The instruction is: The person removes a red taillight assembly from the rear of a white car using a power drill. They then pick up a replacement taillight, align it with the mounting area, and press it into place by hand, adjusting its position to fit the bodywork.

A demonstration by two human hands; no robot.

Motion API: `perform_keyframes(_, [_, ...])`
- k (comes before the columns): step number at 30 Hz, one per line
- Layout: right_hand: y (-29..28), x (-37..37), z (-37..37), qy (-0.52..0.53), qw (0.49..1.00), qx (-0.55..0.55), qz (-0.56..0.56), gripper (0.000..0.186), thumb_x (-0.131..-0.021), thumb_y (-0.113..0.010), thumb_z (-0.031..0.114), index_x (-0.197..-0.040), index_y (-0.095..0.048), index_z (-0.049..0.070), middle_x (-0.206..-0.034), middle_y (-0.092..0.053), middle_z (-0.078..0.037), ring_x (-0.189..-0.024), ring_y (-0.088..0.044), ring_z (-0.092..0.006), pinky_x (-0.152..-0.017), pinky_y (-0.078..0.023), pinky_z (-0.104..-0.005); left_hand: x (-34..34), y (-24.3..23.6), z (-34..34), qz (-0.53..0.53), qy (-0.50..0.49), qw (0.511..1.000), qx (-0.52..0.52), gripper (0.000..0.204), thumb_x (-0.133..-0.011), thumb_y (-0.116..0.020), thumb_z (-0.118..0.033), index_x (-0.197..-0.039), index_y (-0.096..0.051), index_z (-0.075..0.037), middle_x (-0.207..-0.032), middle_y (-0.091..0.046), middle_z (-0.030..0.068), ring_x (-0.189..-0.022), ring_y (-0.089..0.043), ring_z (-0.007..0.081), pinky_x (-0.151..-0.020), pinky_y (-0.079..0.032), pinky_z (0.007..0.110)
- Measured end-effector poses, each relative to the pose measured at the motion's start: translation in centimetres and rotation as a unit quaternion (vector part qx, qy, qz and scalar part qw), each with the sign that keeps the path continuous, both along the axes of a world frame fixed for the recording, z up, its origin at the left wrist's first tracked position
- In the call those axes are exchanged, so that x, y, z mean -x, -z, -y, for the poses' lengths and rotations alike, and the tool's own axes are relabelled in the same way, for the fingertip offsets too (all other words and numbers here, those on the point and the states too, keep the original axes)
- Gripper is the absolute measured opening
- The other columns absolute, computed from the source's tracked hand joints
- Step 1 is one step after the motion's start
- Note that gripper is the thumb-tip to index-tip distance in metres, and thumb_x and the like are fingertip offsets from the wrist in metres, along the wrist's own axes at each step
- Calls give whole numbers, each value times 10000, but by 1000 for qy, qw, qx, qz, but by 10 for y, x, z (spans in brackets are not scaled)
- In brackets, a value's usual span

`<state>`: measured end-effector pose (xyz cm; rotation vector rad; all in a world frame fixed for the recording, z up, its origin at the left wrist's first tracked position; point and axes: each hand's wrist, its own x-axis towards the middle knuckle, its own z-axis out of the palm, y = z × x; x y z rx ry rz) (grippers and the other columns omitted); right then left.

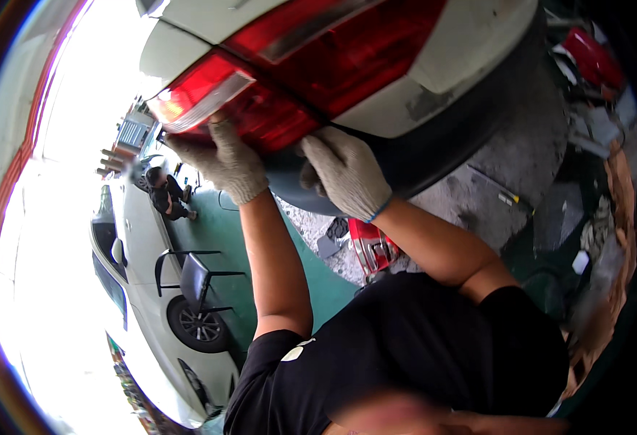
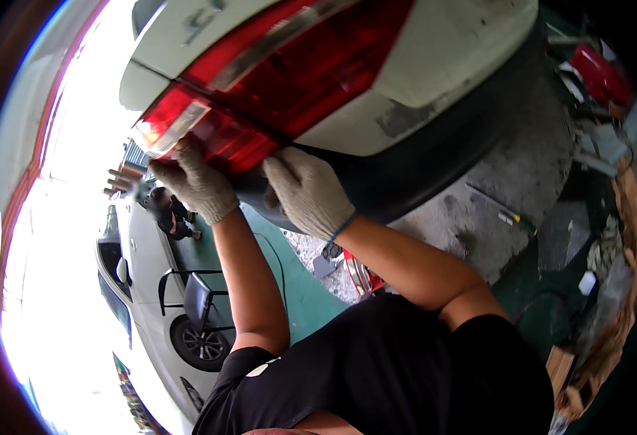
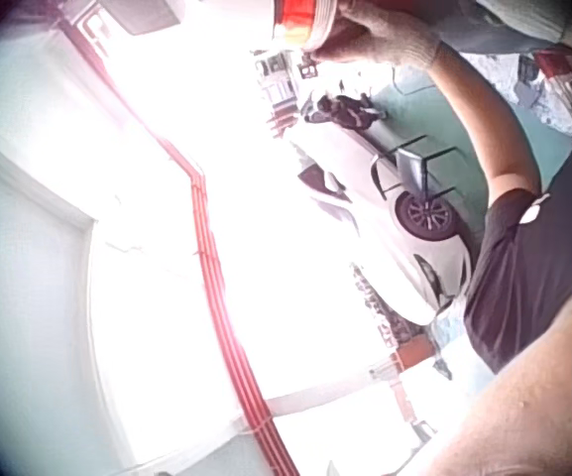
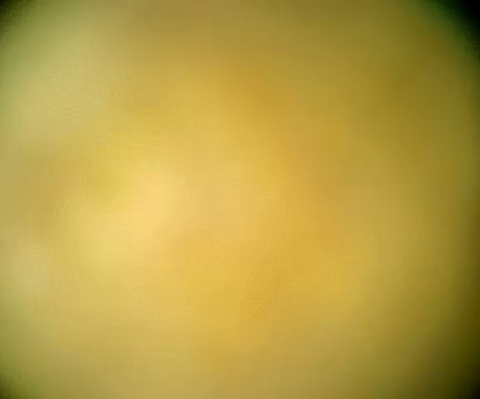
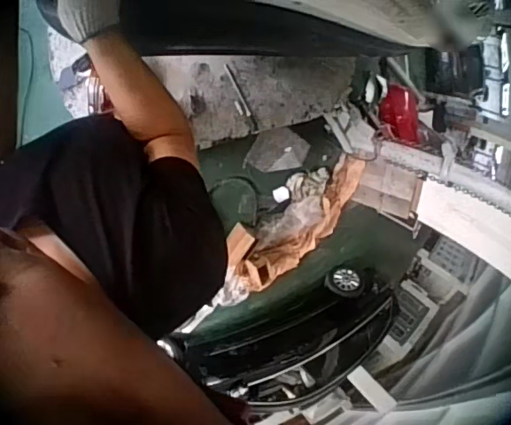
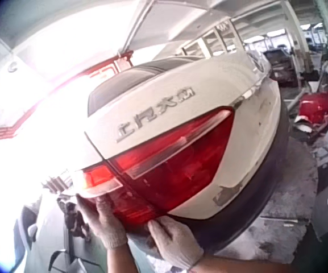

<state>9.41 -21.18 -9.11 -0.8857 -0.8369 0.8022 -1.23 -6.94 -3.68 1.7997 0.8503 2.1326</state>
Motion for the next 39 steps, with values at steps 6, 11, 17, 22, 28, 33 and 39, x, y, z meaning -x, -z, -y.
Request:
perform_keyframes(6, [-9, 1, 6, -4, 998, 54, 36, 318, -1141, -578, 279, -1018, -683, 6, -673, -703, -61, -520, -606, -107, -523, -480, -276, 8, 5, 0, -14, -22, 999, 24, 1141, -891, -852, -579, -1624, -309, 105, -1574, -472, 273, -1470, -458, 358, -1256, -339, 465])
perform_keyframes(11, [-12, -2, 8, -31, 998, 62, -2, 312, -1146, -579, 283, -1074, -681, -3, -756, -729, -83, -586, -634, -101, -527, -473, -264, 10, 1, 5, -48, -61, 996, 44, 1400, -746, -934, -651, -1669, -216, 119, -1684, -302, 370, -1598, -287, 489, -1322, -229, 524])
perform_keyframes(17, [-9, -10, 18, -41, 997, 65, -1, 354, -1131, -605, 318, -1208, -671, -22, -881, -757, -105, -642, -656, -112, -562, -515, -260, 8, 3, 10, -83, -121, 988, 40, 1324, -790, -922, -607, -1657, -245, 130, -1692, -310, 362, -1613, -279, 465, -1326, -237, 502])
perform_keyframes(22, [-16, -17, 29, -4, 994, 107, -4, 308, -1116, -632, 277, -1222, -672, -10, -933, -776, -110, -658, -684, -123, -574, -545, -261, 12, -4, 14, -77, -108, 990, 41, 1368, -719, -951, -615, -1649, -266, 119, -1674, -327, 372, -1582, -306, 497, -1312, -259, 533])
perform_keyframes(28, [-16, -16, 37, 33, 996, 65, -53, 286, -1082, -677, 193, -1287, -650, -4, -1129, -779, -180, -866, -781, -226, -650, -608, -301, 11, 1, 10, -72, -120, 990, 32, 1435, -634, -993, -606, -1641, -271, 119, -1670, -299, 410, -1567, -305, 549, -1288, -279, 595])
perform_keyframes(33, [-6, -16, 33, 44, 986, 4, -158, 287, -1068, -688, 130, -1323, -652, 5, -1190, -767, -187, -1012, -786, -286, -746, -626, -358, 10, 5, 5, -56, -120, 991, 17, 1412, -623, -1001, -591, -1626, -313, 125, -1667, -308, 413, -1564, -320, 550, -1283, -292, 594])
perform_keyframes(39, [2, -18, 27, 6, 970, -23, -242, 211, -1051, -705, 78, -1254, -694, 22, -1150, -780, -174, -1026, -789, -307, -783, -627, -376, 13, 4, 6, -69, -133, 989, 3, 1387, -642, -998, -586, -1619, -326, 132, -1652, -336, 416, -1546, -350, 555, -1282, -312, 583])
